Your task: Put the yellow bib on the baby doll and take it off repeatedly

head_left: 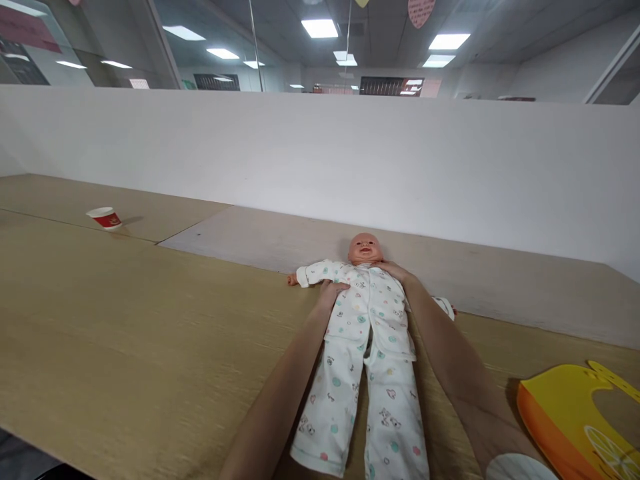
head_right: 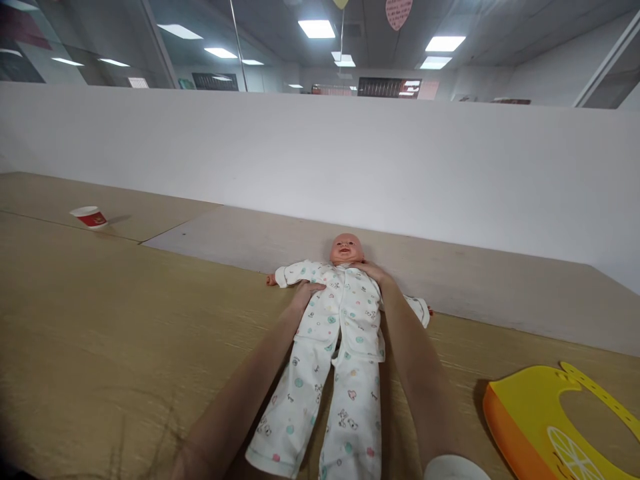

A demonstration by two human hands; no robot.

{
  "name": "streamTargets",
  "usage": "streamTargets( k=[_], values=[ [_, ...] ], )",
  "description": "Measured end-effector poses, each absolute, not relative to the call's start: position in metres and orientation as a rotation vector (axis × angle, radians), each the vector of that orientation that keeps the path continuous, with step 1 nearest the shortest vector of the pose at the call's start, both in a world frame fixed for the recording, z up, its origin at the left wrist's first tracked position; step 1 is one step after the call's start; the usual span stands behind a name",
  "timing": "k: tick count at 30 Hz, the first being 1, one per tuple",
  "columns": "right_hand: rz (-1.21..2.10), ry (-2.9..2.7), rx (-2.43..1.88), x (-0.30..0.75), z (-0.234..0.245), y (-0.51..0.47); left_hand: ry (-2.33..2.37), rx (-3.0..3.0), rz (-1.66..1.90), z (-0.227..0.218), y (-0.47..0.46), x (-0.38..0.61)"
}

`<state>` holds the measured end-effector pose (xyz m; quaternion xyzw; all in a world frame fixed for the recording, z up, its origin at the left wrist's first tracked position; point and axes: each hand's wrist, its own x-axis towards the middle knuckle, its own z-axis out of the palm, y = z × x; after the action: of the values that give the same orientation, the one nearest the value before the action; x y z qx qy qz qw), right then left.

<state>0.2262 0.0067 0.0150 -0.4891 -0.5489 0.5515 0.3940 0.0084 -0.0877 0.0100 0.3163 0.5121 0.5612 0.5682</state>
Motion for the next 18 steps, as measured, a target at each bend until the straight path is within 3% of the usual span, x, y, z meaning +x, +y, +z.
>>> streamTargets(
  k=[4,18],
  values=[
    [1.381,-1.396,-1.245,0.224,0.016,0.006,1.311,0.721,1.167,0.018,-0.091,0.006],
    [1.412,-1.341,-1.393,0.238,0.018,0.018,1.191,0.715,1.243,0.020,-0.104,0.007]
  ],
)
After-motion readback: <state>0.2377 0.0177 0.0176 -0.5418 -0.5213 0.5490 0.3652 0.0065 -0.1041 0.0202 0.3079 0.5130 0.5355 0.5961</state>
